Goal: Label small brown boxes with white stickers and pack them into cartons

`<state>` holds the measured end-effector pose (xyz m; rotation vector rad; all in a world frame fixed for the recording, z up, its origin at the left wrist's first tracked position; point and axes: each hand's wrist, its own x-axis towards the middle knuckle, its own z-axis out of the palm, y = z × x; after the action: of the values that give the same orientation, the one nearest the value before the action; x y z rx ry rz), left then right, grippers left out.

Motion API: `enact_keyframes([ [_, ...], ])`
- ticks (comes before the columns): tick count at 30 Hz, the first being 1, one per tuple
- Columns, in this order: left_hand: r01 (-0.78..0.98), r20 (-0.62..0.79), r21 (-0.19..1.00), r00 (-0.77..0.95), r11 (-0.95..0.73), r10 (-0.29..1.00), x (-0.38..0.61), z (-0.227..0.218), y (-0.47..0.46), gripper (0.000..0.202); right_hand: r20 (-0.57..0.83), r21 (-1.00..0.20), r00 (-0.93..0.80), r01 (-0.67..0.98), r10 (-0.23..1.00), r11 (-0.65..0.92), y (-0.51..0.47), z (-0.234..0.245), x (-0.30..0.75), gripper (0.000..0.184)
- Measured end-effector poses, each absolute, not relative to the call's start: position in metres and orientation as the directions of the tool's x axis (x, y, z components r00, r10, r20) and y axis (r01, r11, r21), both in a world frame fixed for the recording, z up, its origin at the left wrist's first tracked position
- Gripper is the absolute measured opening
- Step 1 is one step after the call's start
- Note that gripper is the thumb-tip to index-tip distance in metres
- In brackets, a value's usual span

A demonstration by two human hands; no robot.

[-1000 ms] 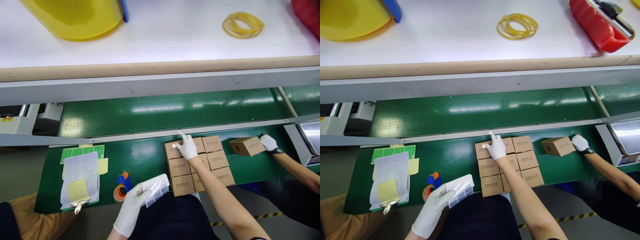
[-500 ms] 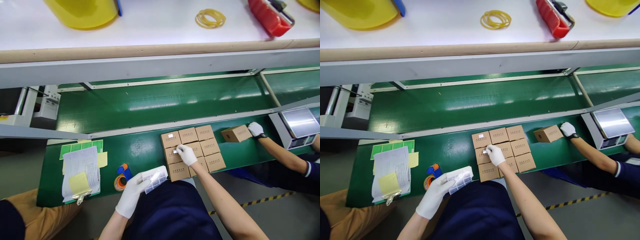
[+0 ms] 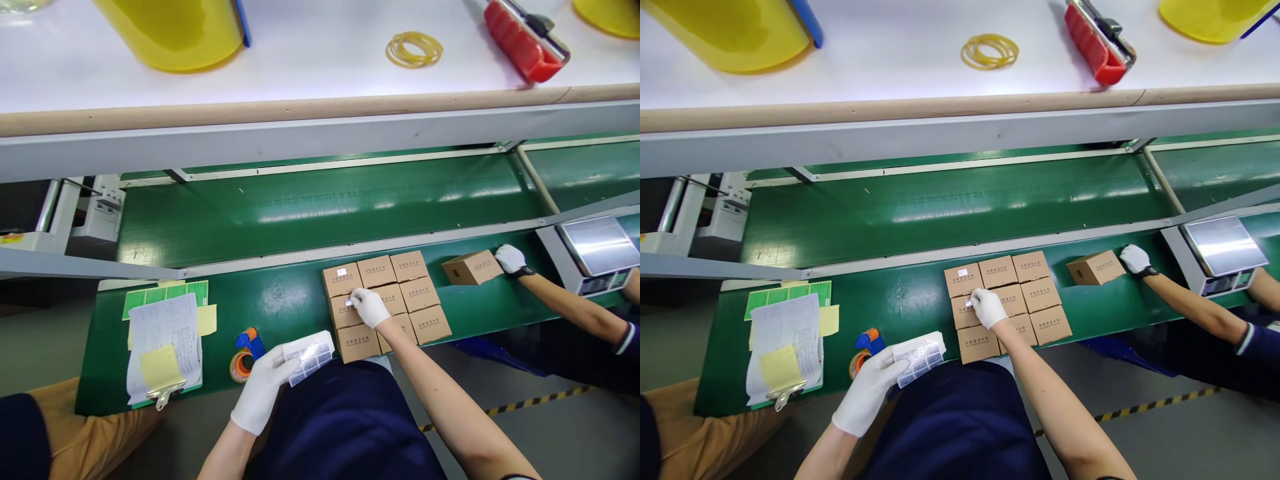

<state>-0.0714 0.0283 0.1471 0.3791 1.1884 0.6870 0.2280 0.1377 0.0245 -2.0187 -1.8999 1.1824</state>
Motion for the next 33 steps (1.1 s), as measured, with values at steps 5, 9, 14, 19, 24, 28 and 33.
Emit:
enact_keyframes([
  [5,-0.264,-0.714,0.619,0.204,0.740,0.670,-0.071,0.147,0.029,0.043,-0.480,-0.482,-0.043,0.848,0.876,-0.222,0.137,0.027,0.213,0.018],
  [9,-0.250,-0.705,0.629,0.216,0.736,0.676,-0.073,0.150,0.030,0.044,-0.534,-0.345,0.138,0.866,0.835,-0.363,0.140,0.032,0.215,0.023],
  [14,-0.153,-0.674,0.700,0.178,0.697,0.717,-0.070,0.156,0.033,0.045,-0.576,-0.284,0.285,0.810,0.766,-0.514,0.126,0.070,0.246,0.024],
  [19,0.034,-0.552,0.826,0.243,0.562,0.797,-0.045,0.170,0.035,0.033,-0.451,-0.835,-0.191,0.435,0.872,-0.337,0.067,0.138,0.229,0.033],
  [24,0.168,-0.447,0.892,0.212,0.419,0.869,-0.025,0.187,0.028,0.057,-0.399,-0.873,-0.186,0.377,0.898,-0.310,0.033,0.181,0.201,0.032],
  [28,0.223,-0.407,0.905,0.210,0.361,0.889,-0.022,0.196,0.019,0.051,-0.332,-0.870,-0.204,0.442,0.921,-0.216,0.024,0.200,0.201,0.033],
  [33,0.234,-0.347,0.927,0.229,0.294,0.909,-0.019,0.212,0.008,0.031,-0.312,-0.888,-0.268,0.423,0.911,-0.180,0.010,0.220,0.204,0.015],
])
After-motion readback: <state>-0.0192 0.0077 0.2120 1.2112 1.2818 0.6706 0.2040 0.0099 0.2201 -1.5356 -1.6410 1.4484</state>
